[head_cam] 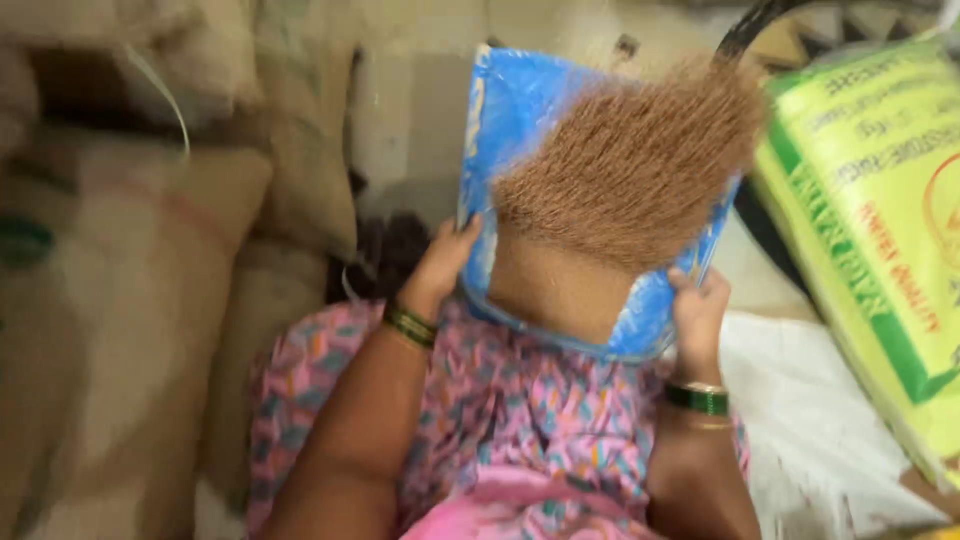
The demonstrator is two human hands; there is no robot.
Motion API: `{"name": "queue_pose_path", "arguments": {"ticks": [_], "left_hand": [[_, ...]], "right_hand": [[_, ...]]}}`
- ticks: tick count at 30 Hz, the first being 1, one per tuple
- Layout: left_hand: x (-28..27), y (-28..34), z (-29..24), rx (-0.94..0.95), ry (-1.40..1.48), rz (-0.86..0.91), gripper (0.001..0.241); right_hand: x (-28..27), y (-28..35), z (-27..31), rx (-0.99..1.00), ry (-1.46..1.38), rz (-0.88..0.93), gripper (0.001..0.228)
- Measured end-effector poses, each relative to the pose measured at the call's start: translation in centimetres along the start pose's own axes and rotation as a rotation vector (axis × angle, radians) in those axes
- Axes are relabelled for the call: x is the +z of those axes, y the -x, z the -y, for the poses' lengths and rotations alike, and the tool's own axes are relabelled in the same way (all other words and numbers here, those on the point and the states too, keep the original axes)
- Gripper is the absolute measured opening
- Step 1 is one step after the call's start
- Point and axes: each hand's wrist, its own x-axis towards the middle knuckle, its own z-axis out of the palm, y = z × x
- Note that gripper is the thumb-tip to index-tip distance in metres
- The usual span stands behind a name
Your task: The person is sifting and cleaning grain using a winnowing tray and a bowl.
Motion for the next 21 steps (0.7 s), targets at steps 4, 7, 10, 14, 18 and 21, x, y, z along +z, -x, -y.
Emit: {"name": "queue_pose_path", "arguments": {"ticks": [4,7,10,14,18,21], "left_hand": [[-0.4,-0.3,3.3,-0.167,-0.042,0.055,0.041],[2.3,0.4,-3.2,0.021,-0.207,0.039,0.039],[4.3,2.6,-9.9,0.3,-0.224,0.022,0.039],[3.5,-1.5,-5.6,0.307,0.042,0.082,0.042],[1.3,-2.0,3.0,-0.185,0.04,-0.049,0.044],[1.4,-1.3,3.3,-0.342,-0.06,-0.008,0.044]], "right_hand": [[-2.0,2.7,2.4,0.25,-0.037,0.094,0.019],[-2.7,1.6,7.0,0.11,0.047,0.037,0.022],[-2.8,2.4,13.1,-0.128,-0.199,-0.023,0.028],[-2.8,0.1,8.5,-0.182,-0.211,-0.118,0.031],[-2.0,-0.1,-1.0,0.028,-0.125,0.027,0.024],[-3.1,0.2,-1.9,0.25,0.084,0.015,0.031]]}}
